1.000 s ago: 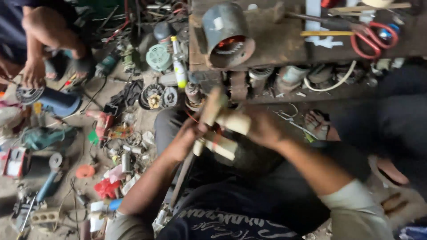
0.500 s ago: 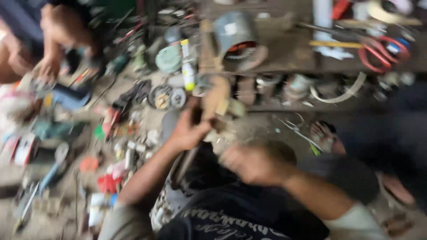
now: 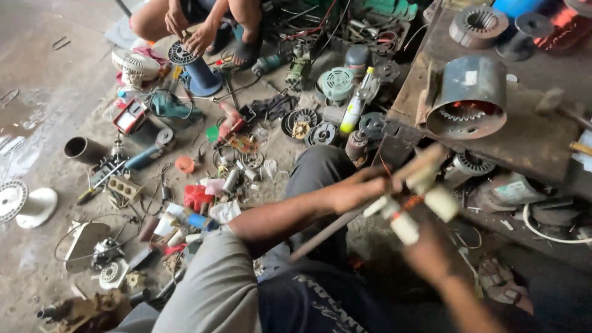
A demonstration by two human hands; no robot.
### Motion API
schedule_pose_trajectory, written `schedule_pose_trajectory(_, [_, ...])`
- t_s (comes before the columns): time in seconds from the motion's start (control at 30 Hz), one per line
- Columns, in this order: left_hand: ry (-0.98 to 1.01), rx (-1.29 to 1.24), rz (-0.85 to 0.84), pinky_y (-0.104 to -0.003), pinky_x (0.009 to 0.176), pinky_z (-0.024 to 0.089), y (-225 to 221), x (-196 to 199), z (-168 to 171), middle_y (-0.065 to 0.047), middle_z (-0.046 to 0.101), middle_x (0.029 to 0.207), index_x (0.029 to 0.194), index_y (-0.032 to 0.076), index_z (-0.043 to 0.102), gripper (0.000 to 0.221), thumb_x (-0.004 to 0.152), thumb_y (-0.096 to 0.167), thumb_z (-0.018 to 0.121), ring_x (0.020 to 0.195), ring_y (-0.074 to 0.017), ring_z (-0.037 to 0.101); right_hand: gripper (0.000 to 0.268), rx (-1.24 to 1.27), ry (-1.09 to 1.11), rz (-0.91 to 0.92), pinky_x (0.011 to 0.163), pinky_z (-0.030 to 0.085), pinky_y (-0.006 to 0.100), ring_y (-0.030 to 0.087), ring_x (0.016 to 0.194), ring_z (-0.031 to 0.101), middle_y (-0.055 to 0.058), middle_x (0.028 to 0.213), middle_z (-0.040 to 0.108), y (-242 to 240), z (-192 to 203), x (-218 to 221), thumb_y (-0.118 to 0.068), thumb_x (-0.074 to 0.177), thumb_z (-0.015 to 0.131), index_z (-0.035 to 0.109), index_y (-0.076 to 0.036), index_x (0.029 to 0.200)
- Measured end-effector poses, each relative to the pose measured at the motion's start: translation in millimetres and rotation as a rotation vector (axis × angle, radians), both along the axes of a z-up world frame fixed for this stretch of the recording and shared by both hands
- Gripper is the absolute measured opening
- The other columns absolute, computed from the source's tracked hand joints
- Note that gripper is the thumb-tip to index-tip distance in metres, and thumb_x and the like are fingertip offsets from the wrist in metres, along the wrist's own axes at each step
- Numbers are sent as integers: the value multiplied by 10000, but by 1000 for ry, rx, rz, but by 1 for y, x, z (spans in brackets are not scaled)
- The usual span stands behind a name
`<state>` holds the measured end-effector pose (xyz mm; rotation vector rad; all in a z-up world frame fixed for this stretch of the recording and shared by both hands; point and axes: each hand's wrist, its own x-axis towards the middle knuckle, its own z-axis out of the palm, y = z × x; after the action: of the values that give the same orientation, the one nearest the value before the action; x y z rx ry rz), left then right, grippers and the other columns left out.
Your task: Repairing an electric motor by assembling the stator and coils using a hammer and wooden block to seat components.
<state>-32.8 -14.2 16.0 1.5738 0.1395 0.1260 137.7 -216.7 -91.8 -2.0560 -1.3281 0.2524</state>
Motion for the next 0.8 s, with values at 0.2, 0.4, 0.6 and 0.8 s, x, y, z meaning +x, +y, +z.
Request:
schedule_pose_trajectory(0.2, [96, 479, 164, -405, 854, 554, 17, -3, -9, -208, 678, 1116, 1183, -86, 577, 778, 790, 586, 598, 971, -275, 654, 278, 82, 461, 92, 567, 423, 254, 118, 573, 506, 4, 744, 672, 15, -11, 29, -15, 827, 512, 739, -61, 980])
schedule_pose_trajectory(0.4, [43, -41, 275, -367, 961, 477, 25, 12, -11, -121, 640, 1218, 1279, -43, 630, 706, 907, 541, 495, 1094, -214, 569, 404, -470, 222, 285, 1017, 543, 313, 190, 1260, 675, -61, 1366, 722, 8, 13, -51, -248, 889, 515, 759, -249, 1211])
schedule_pose_trajectory(0.6, [265, 233, 50, -535, 1202, 302, 16, -8, -16, -333, 249, 1641, 1536, -136, 276, 1270, 683, 793, 428, 1513, -450, 295, 177, 259, 174, -27, 689, 378, 322, 209, 707, 466, 142, 871, 565, 10, -12, 39, 16, 1247, 487, 644, 90, 1280])
schedule_pose_trajectory(0.8, [111, 333, 315, -441, 1003, 557, 18, 0, -22, -261, 642, 1364, 1380, -75, 513, 924, 741, 590, 566, 1185, -352, 674, 197, -81, 535, 212, 628, 517, 286, 152, 633, 607, 56, 708, 672, -13, 13, -14, -152, 1023, 539, 700, -77, 1107])
